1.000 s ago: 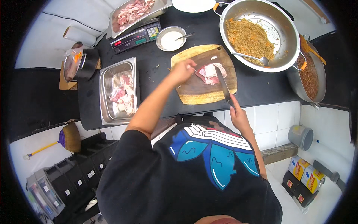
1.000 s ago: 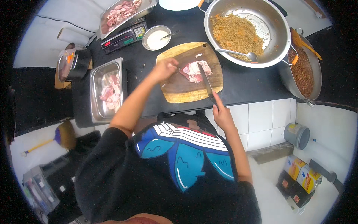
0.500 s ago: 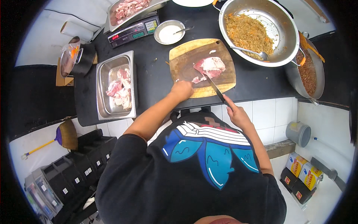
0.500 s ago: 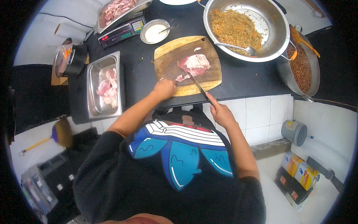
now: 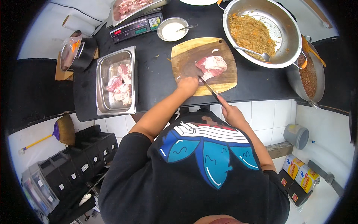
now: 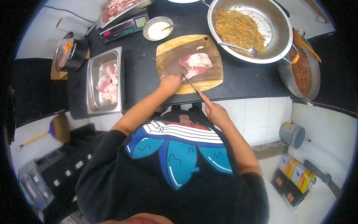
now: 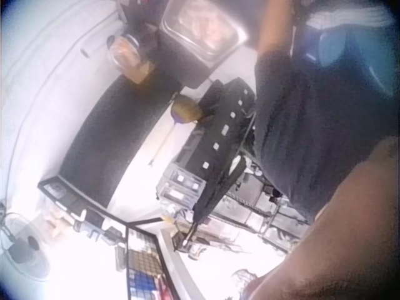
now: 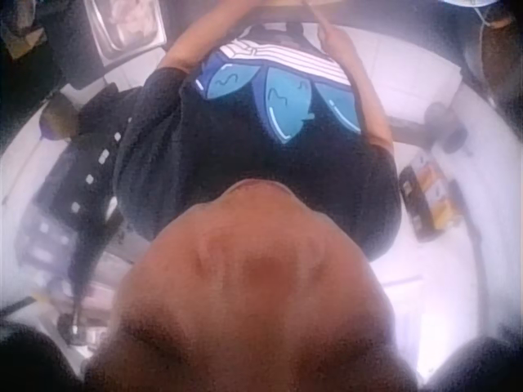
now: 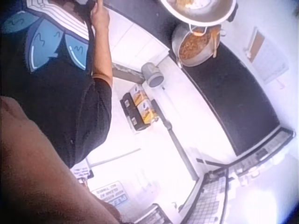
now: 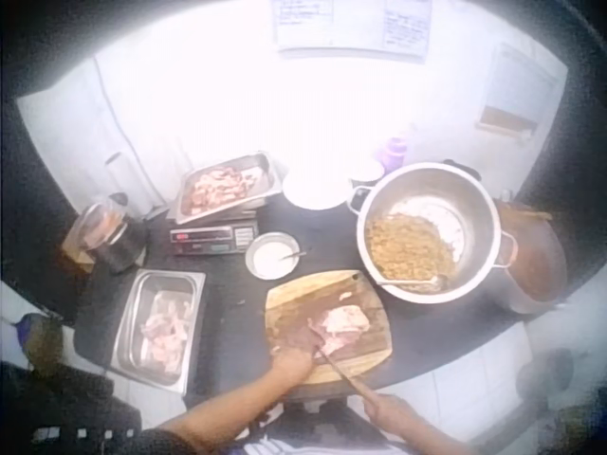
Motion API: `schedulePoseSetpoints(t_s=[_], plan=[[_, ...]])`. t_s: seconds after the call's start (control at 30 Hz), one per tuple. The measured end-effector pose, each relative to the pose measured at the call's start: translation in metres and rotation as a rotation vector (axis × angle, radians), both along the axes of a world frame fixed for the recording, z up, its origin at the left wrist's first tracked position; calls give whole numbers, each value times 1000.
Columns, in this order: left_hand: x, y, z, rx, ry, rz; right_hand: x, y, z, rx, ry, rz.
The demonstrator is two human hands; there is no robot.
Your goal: The person cuts raw meat into small pieces on a wooden board using a knife and moves them into a tray on a digital scale.
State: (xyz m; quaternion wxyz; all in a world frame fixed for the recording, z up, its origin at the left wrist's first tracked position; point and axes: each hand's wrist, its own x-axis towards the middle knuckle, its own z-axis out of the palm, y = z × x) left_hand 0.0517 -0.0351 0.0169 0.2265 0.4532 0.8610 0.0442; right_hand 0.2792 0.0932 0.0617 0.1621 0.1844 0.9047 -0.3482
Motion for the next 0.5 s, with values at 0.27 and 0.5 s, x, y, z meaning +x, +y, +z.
schedulePoseSetpoints(t_s=[0.27,0.5], plan=[[4,-15,-18,-4,-9,-16,-59,-21,-34,85,123,0],[-29,-41,2,344,-95,292,-37,-8,-33,7,107,-2]])
